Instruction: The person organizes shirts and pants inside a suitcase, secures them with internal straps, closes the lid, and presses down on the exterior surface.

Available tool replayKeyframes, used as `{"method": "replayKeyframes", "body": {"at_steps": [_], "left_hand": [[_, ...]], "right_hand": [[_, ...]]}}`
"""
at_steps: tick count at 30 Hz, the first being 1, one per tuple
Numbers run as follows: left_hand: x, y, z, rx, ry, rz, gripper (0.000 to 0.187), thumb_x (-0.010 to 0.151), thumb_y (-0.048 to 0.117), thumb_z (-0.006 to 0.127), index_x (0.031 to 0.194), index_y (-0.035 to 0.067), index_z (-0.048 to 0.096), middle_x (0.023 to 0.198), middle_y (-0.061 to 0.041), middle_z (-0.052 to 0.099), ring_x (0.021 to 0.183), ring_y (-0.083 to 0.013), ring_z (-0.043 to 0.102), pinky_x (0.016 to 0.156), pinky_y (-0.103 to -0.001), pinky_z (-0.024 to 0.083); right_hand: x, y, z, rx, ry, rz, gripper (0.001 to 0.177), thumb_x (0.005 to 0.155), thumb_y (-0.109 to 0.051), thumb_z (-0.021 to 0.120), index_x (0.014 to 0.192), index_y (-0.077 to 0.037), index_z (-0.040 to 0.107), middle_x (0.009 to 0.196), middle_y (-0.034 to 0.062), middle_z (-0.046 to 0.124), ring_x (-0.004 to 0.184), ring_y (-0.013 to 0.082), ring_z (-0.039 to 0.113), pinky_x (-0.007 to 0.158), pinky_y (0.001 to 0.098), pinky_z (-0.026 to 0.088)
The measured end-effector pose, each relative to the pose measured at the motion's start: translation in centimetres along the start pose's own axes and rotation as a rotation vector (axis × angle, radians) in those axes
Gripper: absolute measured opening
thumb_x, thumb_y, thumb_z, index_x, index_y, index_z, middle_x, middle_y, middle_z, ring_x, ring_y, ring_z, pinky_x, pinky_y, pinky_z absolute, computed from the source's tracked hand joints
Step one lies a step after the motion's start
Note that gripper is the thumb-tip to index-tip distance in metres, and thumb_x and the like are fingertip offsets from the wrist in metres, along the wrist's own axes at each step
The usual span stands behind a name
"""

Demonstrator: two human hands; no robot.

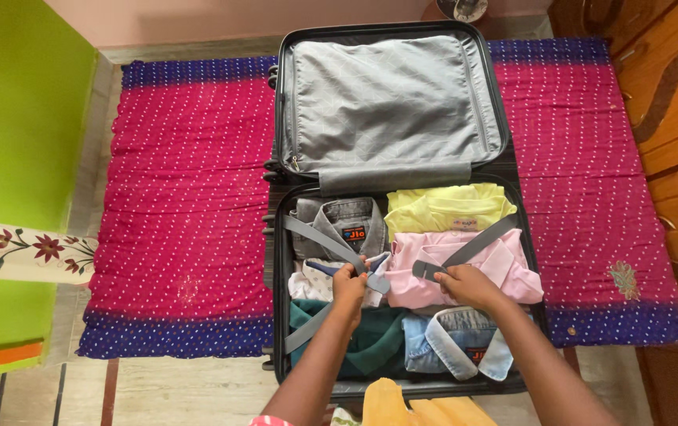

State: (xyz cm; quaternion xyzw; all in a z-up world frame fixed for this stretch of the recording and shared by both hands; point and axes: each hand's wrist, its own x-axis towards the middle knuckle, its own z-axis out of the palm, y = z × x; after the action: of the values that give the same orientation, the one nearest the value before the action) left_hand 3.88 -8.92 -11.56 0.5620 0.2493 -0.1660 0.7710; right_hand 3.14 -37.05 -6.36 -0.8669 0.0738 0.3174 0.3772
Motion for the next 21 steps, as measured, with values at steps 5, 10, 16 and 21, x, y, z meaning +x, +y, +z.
{"method": "replayKeyframes", "body": {"at_steps": [5,10,16,21], "left_hand": [[-1.1,1.2,0.7,-0.115,-0.117,-0.068,0.037,0.093,-0.01,0.059,0.129,-0.001,0.065,0.105,-0.008,0.074,0.093,-0.0163,0.071,0.083,-0.028,0.058],[-3.0,2.8,4.1,-0.311,-0.132,-0.102,0.038,0.09,-0.011,0.065,0.127,-0.002,0.064,0.102,-0.01,0.072,0.09,-0.018,0.071,0.08,-0.028,0.06],[-3.4,1.6,6.5,-0.5,-0.056,-0.063,0.036,0.089,-0.014,0.066,0.123,-0.003,0.063,0.107,-0.012,0.072,0.095,-0.02,0.072,0.086,-0.03,0.06],[-3.5,2.0,7.3,-0.554,-0.003,-0.085,0.034,0.088,-0.013,0.064,0.12,-0.002,0.062,0.106,-0.016,0.072,0.097,-0.0244,0.074,0.087,-0.034,0.063]], "right_hand": [[0.8,0.6,-0.1,0.286,-0.017,-0.043,0.044,0.102,-0.04,0.058,0.075,-0.005,0.063,0.06,-0.0009,0.05,0.053,0.0108,0.045,0.05,0.0294,0.038],[0.3,-0.1,1.4,0.706,-0.18,-0.039,0.039,0.104,-0.043,0.057,0.084,-0.009,0.06,0.066,-0.0047,0.048,0.056,0.0083,0.042,0.05,0.0249,0.033],[-1.3,-1.9,2.7,0.833,-0.216,-0.018,0.039,0.1,-0.046,0.055,0.086,-0.011,0.062,0.071,-0.0045,0.057,0.062,0.0075,0.051,0.057,0.0236,0.038],[-2.2,-2.1,2.0,0.788,-0.279,-0.151,0.045,0.102,-0.049,0.052,0.085,-0.009,0.061,0.069,-0.0037,0.055,0.061,0.0078,0.049,0.056,0.024,0.035]]}}
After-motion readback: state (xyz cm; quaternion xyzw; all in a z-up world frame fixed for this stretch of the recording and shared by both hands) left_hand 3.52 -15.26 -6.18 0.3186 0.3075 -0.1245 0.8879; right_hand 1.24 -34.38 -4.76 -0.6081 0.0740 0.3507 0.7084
